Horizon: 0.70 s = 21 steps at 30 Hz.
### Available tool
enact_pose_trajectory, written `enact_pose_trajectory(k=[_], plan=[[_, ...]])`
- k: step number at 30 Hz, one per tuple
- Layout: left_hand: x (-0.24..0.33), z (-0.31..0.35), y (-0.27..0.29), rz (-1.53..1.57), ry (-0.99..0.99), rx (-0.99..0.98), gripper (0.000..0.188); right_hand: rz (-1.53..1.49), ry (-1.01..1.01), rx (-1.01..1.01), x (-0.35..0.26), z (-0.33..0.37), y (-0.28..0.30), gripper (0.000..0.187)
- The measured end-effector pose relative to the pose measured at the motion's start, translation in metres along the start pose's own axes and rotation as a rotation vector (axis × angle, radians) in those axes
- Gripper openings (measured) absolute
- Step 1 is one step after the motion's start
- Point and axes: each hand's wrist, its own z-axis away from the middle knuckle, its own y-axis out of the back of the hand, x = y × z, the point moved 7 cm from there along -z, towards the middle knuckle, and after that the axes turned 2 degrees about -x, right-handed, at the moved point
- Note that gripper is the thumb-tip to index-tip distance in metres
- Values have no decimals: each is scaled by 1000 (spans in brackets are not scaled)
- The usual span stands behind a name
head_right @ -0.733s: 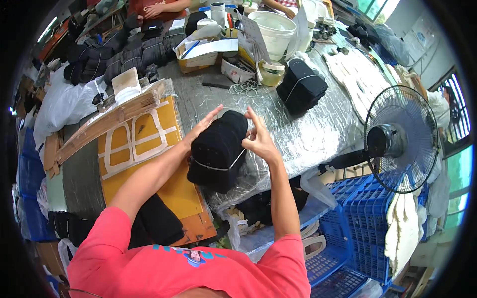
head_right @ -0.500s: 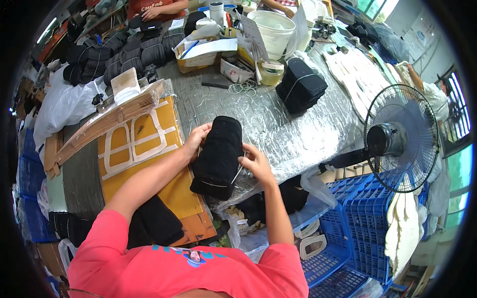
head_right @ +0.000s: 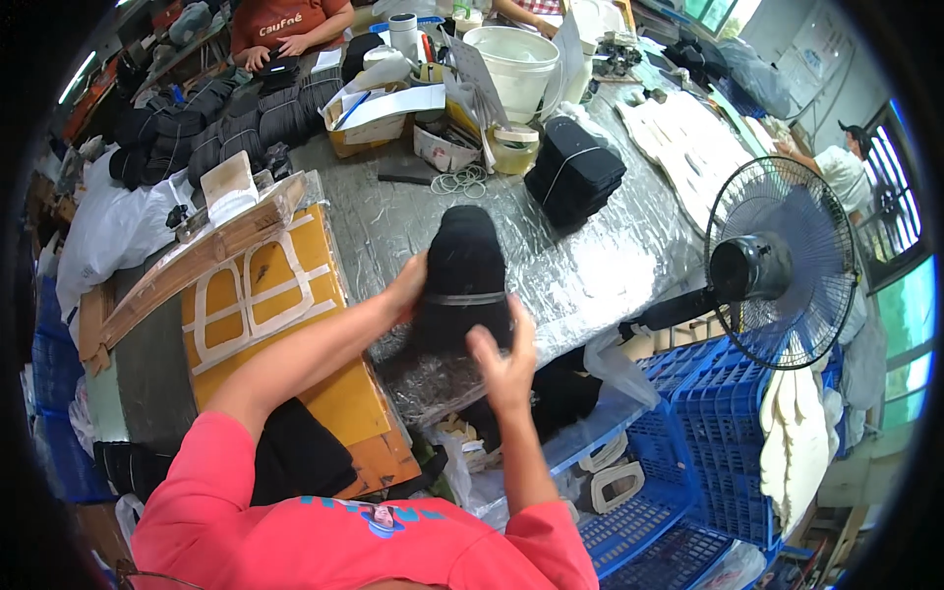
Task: Applying a white printed design to black shoe components using a manual screen printing frame and squeegee.
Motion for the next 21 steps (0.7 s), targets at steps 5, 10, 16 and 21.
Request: enact_pose_trajectory(k=[5, 10, 16, 21], plan=[[22, -42, -58, -33, -15, -68, 50, 50, -87, 81, -23, -138, 30, 41], [17, -90, -67, 41, -32, -123, 51, -105, -7, 70, -15, -210, 30, 36], [16, -107, -85, 28, -30, -216, 63, -39, 134, 356, 30, -188, 48, 64], [25, -87, -21, -12, -277, 56, 48, 307, 208, 368, 42, -160, -5, 53]])
